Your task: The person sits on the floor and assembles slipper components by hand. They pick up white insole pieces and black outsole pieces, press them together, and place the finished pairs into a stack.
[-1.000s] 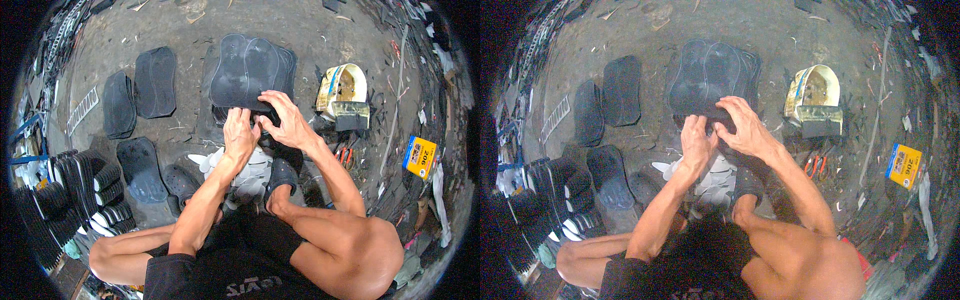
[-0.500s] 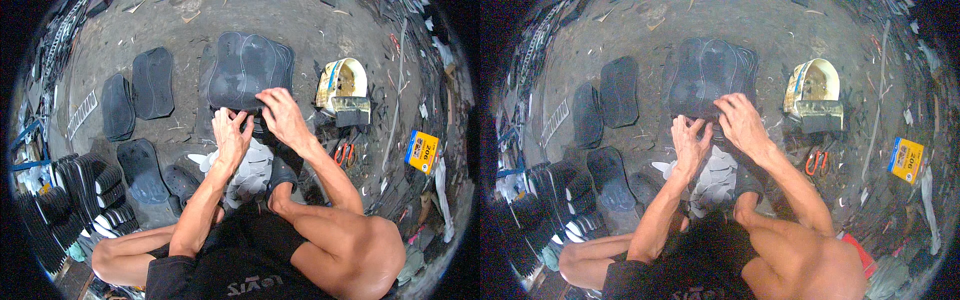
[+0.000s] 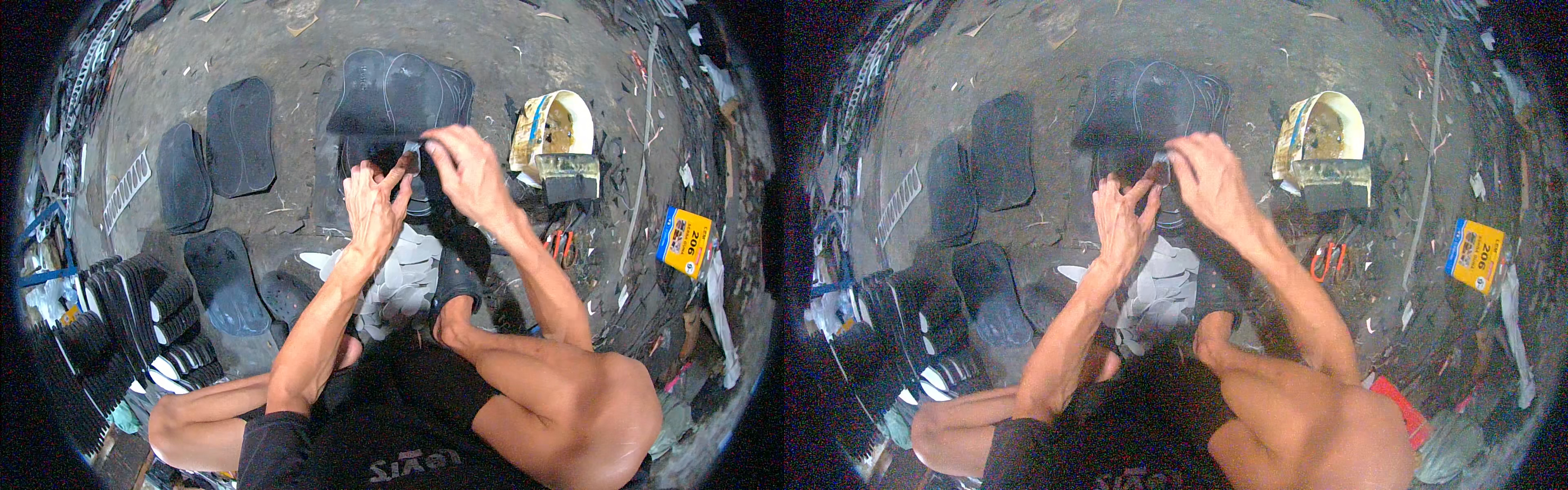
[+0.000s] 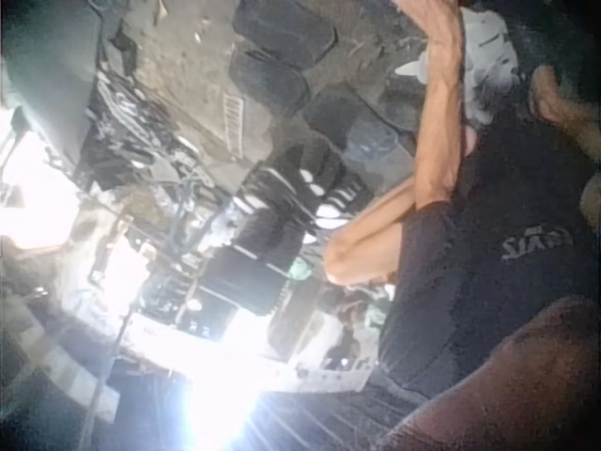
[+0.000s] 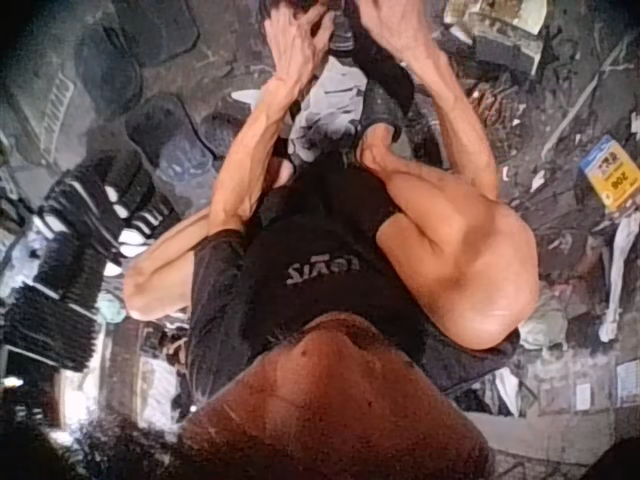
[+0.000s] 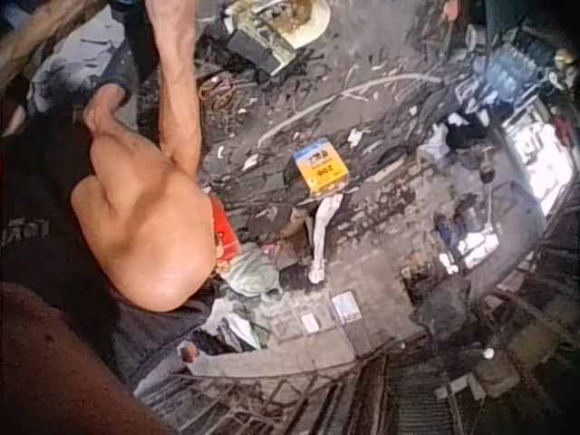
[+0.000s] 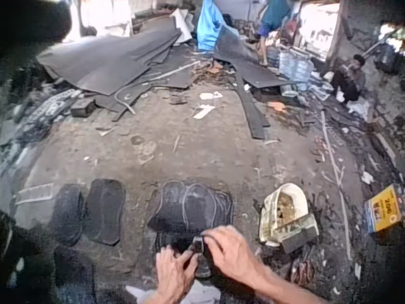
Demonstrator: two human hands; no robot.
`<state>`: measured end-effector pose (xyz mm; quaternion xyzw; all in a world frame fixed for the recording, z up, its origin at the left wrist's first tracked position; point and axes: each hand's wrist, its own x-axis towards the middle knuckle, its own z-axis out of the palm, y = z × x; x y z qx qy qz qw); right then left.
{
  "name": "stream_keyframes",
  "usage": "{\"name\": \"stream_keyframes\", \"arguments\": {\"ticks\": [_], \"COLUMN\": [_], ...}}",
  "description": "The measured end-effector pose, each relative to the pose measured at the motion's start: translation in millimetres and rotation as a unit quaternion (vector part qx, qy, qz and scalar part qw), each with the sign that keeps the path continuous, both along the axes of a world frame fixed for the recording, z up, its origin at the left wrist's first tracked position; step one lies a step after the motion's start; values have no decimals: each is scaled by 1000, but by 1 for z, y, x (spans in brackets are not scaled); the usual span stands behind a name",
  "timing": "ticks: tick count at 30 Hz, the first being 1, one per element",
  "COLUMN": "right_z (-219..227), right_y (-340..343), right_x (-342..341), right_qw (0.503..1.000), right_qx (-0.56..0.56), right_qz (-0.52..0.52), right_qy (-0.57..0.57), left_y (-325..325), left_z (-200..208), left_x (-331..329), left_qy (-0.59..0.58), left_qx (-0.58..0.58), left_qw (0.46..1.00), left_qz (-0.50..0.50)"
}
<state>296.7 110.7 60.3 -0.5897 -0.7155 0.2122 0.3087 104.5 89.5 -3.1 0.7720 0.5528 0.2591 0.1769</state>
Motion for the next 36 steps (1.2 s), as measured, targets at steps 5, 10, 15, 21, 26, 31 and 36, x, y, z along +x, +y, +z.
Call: {"name": "stream_keyframes", "arguments": {"ticks": [5, 10, 15, 21, 26, 31, 36], "right_z": [-27, -14, -25, -35, -42, 3, 64], "right_y": [-15, -1, -9, -23, -55, 0, 29], "right_x": [-12, -3, -7, -14, -14, 6, 30], "right_qw": [1000, 1000, 999, 990, 950, 987, 972], "right_qx": [17, 3, -22, 28, 29, -67, -30], "right_qz": [16, -5, 34, 75, 71, -74, -206], "right_qy": [19, 26, 14, -114, -303, 124, 112], "left_y": [-4, -1, -3, -20, -10, -18, -41], "left_z": [-12, 2, -7, -13, 14, 39, 39], "left_x": [-1, 1, 0, 2, 5, -5, -9], "left_qy": [17, -23, -11, -197, -502, -134, -263], "left_qx": [47, -59, 24, 8, -230, -3, -28], "left_qw": [999, 998, 1000, 970, 756, 991, 964], "left_qz": [17, 22, 17, 145, 351, -14, 15]}}
